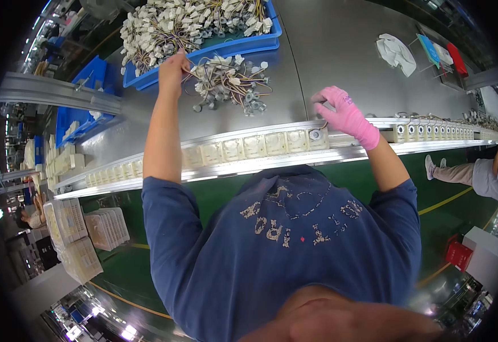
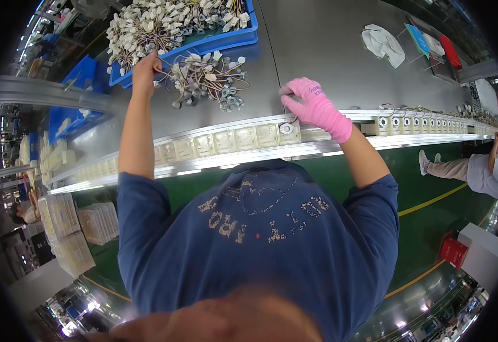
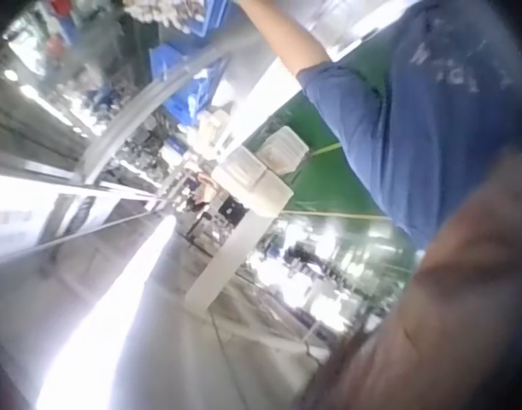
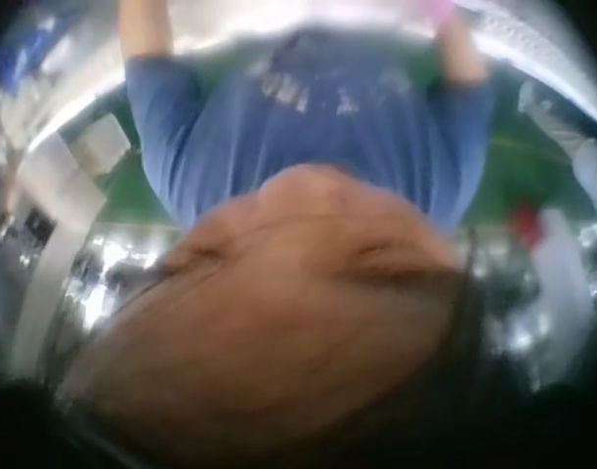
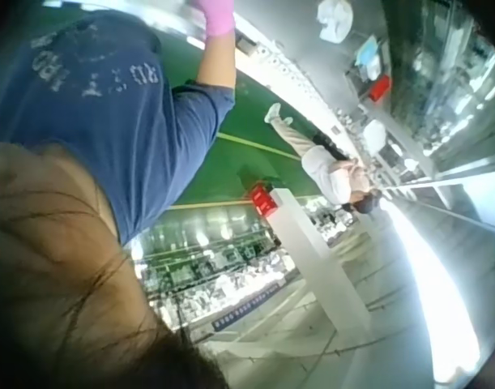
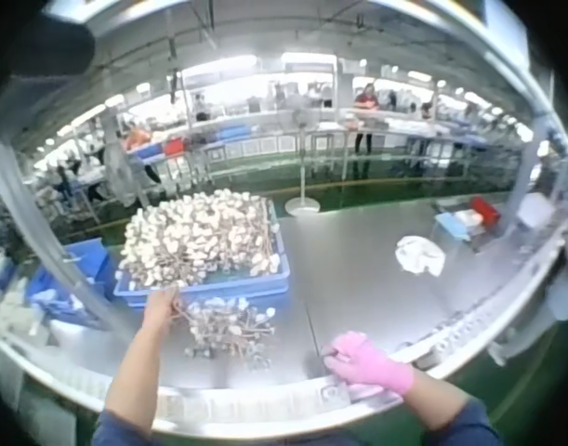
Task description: Assembling rectangular electronic components into a tray and placing small wire connectors onto a moving conveyor line.
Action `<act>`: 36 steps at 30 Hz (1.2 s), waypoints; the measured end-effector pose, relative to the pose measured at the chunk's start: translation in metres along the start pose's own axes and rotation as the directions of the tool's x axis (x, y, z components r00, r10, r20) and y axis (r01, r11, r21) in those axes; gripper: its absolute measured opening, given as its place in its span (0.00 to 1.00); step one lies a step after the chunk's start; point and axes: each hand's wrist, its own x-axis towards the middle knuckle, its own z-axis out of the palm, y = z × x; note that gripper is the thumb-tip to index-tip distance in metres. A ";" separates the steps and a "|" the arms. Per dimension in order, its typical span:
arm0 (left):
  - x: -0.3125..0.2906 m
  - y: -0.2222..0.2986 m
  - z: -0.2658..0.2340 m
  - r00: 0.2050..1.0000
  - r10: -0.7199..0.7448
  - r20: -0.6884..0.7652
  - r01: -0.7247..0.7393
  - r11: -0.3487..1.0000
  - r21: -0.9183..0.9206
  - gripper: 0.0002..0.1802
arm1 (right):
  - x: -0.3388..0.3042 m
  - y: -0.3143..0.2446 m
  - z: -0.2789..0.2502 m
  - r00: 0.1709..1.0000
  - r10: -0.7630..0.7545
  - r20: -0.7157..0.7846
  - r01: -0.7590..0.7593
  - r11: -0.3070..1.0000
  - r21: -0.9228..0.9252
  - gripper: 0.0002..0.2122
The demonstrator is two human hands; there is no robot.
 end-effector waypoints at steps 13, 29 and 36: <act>-0.090 0.076 0.076 0.826 0.104 0.554 -0.110 0.994 -0.022 0.12 | 0.080 -0.062 0.039 0.853 -0.300 -0.427 0.398 0.903 0.161 0.21; -0.104 -0.002 0.126 0.580 -0.112 0.807 0.520 0.813 -0.261 0.19 | 0.035 -0.040 0.009 0.881 -0.359 -0.307 0.093 0.770 -0.631 0.21; -0.143 0.009 0.168 0.666 -0.220 0.713 0.734 0.360 -0.575 0.20 | -0.002 -0.057 0.056 0.970 -0.176 -0.170 0.105 0.926 -0.362 0.17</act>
